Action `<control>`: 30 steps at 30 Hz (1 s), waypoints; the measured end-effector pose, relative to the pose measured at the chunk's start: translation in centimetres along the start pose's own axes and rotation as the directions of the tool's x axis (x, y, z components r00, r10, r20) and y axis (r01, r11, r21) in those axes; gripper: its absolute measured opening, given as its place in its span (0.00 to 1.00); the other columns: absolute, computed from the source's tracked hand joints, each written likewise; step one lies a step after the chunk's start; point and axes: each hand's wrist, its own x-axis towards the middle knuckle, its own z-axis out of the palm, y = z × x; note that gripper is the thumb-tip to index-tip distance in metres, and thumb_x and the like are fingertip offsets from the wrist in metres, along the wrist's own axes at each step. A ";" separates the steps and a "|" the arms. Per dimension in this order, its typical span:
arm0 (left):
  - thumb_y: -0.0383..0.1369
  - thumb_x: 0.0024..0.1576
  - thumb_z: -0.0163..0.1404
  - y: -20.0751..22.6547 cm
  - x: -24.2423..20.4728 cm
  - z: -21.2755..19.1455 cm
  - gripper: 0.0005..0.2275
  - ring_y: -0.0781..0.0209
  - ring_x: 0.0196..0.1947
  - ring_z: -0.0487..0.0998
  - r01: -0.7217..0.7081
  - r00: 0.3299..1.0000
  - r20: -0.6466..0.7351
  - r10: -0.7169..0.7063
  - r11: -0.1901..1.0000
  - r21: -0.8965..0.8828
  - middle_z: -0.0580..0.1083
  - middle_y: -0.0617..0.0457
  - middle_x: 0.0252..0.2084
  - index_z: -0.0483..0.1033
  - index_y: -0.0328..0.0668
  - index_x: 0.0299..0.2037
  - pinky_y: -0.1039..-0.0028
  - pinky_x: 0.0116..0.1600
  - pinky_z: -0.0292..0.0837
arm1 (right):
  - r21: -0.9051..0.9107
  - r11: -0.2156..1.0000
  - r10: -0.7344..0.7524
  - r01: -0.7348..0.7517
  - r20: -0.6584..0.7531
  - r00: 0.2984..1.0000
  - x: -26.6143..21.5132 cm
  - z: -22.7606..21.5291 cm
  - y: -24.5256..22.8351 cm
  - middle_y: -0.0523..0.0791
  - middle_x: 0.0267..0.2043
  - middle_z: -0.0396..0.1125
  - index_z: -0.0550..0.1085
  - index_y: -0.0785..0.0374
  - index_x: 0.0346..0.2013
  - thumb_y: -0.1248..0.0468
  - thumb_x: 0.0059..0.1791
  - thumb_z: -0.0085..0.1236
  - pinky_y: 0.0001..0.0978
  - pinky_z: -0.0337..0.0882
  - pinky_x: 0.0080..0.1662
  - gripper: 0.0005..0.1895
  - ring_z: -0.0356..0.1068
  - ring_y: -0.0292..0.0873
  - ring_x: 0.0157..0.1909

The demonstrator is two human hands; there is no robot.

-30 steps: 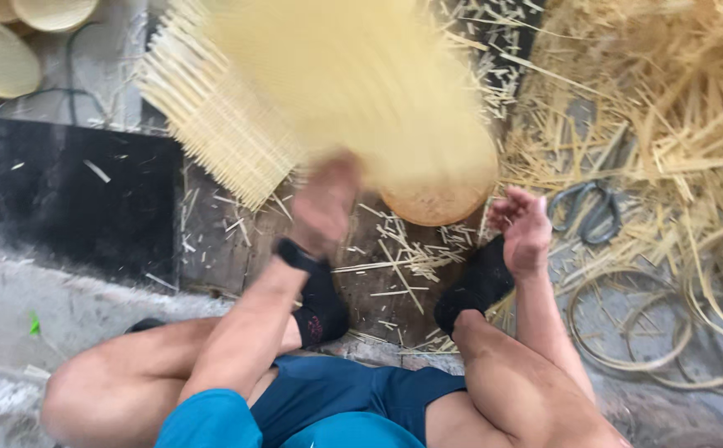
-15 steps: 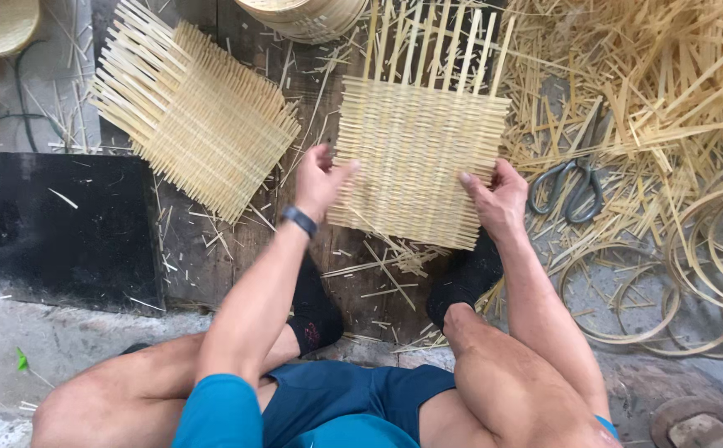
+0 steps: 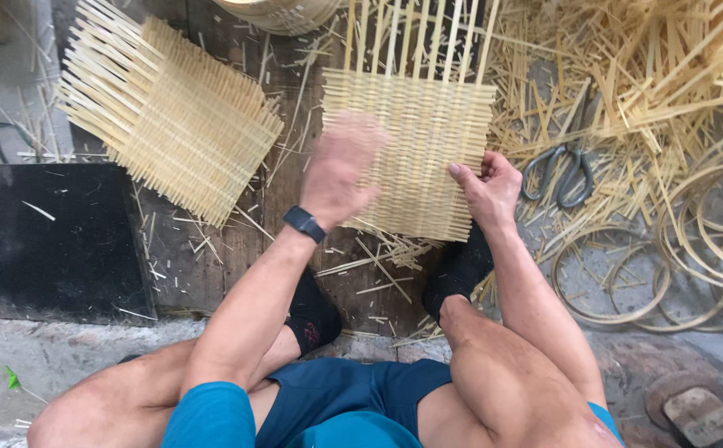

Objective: The person assembles bamboo basket lids by fitting a woven bamboo disc into a circular wooden frame and trimming the excess bamboo strips with shears.

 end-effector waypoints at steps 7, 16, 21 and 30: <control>0.41 0.38 0.70 2.9 0.7 1.6 0.42 0.43 0.77 0.39 -0.168 0.769 0.639 0.034 0.974 0.150 0.46 0.50 0.78 0.65 0.67 0.67 0.52 0.77 0.36 | 0.051 0.998 -0.037 0.037 -0.004 0.999 -0.1 0.0 1.0 0.45 0.42 0.76 0.73 0.71 0.51 0.67 0.48 0.70 0.22 0.76 0.44 0.20 0.75 0.31 0.40; 0.45 0.37 0.70 1.9 0.4 2.1 0.40 0.39 0.77 0.45 -0.195 0.810 0.574 0.121 0.978 0.070 0.51 0.47 0.77 0.71 0.60 0.65 0.48 0.75 0.43 | -0.234 0.969 -0.066 -0.084 -0.569 0.820 -7.2 -14.2 11.7 0.43 0.37 0.71 0.73 0.66 0.48 0.60 0.51 0.66 0.31 0.73 0.41 0.17 0.71 0.38 0.37; 0.47 0.37 0.69 2.1 0.3 2.0 0.41 0.41 0.78 0.44 -0.239 0.805 0.578 0.135 0.965 0.107 0.50 0.47 0.79 0.69 0.63 0.67 0.49 0.77 0.44 | -0.741 0.545 -0.420 -0.392 -0.645 0.638 -13.4 -23.0 15.2 0.52 0.40 0.69 0.75 0.69 0.44 0.61 0.39 0.74 0.51 0.68 0.47 0.24 0.68 0.55 0.45; 0.52 0.39 0.67 3.4 1.2 1.0 0.51 0.33 0.74 0.51 -0.205 0.867 0.467 0.171 0.978 0.022 0.51 0.27 0.74 0.56 0.48 0.75 0.43 0.74 0.44 | -0.910 0.382 -0.016 -0.160 -0.179 0.984 -17.3 -25.6 17.4 0.49 0.40 0.72 0.80 0.56 0.34 0.60 0.44 0.66 0.50 0.70 0.52 0.07 0.72 0.55 0.47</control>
